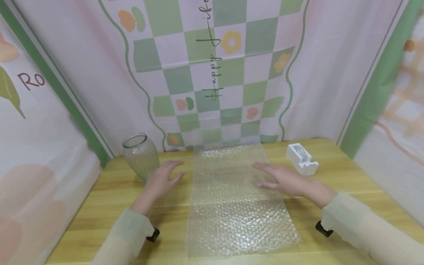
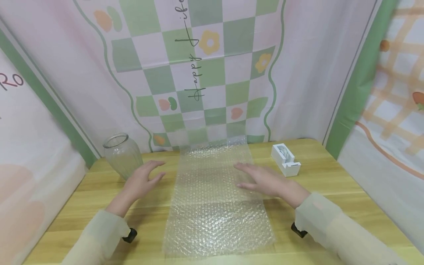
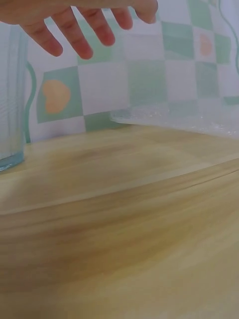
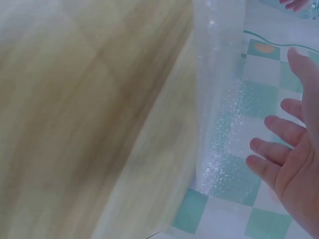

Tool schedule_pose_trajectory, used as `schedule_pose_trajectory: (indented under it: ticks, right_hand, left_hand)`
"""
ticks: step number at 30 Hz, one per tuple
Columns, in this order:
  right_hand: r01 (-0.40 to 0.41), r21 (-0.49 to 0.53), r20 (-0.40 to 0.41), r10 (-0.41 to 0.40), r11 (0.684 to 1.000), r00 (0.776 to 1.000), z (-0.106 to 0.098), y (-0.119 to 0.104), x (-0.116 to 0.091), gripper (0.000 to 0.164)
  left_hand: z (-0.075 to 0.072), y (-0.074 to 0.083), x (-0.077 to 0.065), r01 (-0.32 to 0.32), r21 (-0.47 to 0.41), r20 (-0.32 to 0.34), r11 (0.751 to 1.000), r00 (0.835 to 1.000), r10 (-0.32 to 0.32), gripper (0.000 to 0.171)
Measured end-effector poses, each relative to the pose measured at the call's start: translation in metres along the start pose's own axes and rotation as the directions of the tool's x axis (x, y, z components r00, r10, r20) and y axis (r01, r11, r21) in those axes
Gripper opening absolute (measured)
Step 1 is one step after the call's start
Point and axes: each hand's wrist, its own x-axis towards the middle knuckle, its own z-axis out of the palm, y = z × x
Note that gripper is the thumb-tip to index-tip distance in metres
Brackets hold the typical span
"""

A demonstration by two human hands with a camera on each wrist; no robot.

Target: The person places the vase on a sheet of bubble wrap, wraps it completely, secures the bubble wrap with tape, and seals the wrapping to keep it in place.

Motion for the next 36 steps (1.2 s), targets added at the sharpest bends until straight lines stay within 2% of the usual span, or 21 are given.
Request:
schedule_pose_trajectory:
  ticks: [8, 14, 17, 20, 23, 28, 31, 33, 36]
  right_hand:
    - [0.026, 0.028, 0.061, -0.027, 0.999, 0.998, 0.012, 0.008, -0.016, 0.066]
    - [0.038, 0.068, 0.096, -0.044, 0.997, 0.994, 0.021, 0.012, -0.025, 0.067]
    - [0.034, 0.081, 0.101, -0.042, 0.996, 0.994, 0.025, 0.015, -0.027, 0.067]
    - [0.035, 0.089, 0.101, -0.044, 0.995, 0.994, 0.030, 0.018, -0.028, 0.068]
    - [0.044, 0.097, 0.113, -0.055, 0.994, 0.992, 0.035, 0.020, -0.027, 0.069]
    - [0.058, 0.095, 0.127, -0.070, 0.994, 0.990, 0.040, 0.020, -0.025, 0.065]
    - [0.058, 0.090, 0.127, -0.069, 0.994, 0.989, 0.040, 0.020, -0.025, 0.063]
    - [0.056, 0.086, 0.131, -0.067, 0.995, 0.989, 0.041, 0.020, -0.025, 0.062]
    - [0.055, 0.077, 0.136, -0.065, 0.996, 0.989, 0.041, 0.020, -0.025, 0.063]
  left_hand:
    - [-0.005, -0.012, -0.016, 0.038, -0.040, -0.041, 0.998, 0.998, -0.040, 0.042]
    - [-0.012, -0.022, -0.028, 0.052, -0.082, -0.152, 0.995, 0.986, -0.064, 0.038]
    - [-0.015, -0.027, -0.031, 0.063, -0.104, -0.175, 0.993, 0.981, -0.081, 0.036]
    - [-0.019, -0.031, -0.035, 0.114, -0.159, -0.155, 0.981, 0.978, -0.139, 0.034]
    - [-0.027, -0.036, -0.041, 0.180, -0.196, -0.147, 0.964, 0.967, -0.210, 0.031]
    - [-0.040, -0.046, -0.045, 0.233, -0.246, -0.205, 0.941, 0.936, -0.286, 0.025]
    - [-0.046, -0.051, -0.044, 0.262, -0.271, -0.262, 0.926, 0.906, -0.332, 0.026]
    - [-0.048, -0.054, -0.044, 0.293, -0.309, -0.306, 0.905, 0.870, -0.386, 0.027]
    - [-0.052, -0.057, -0.046, 0.324, -0.414, -0.366, 0.851, 0.797, -0.481, 0.029]
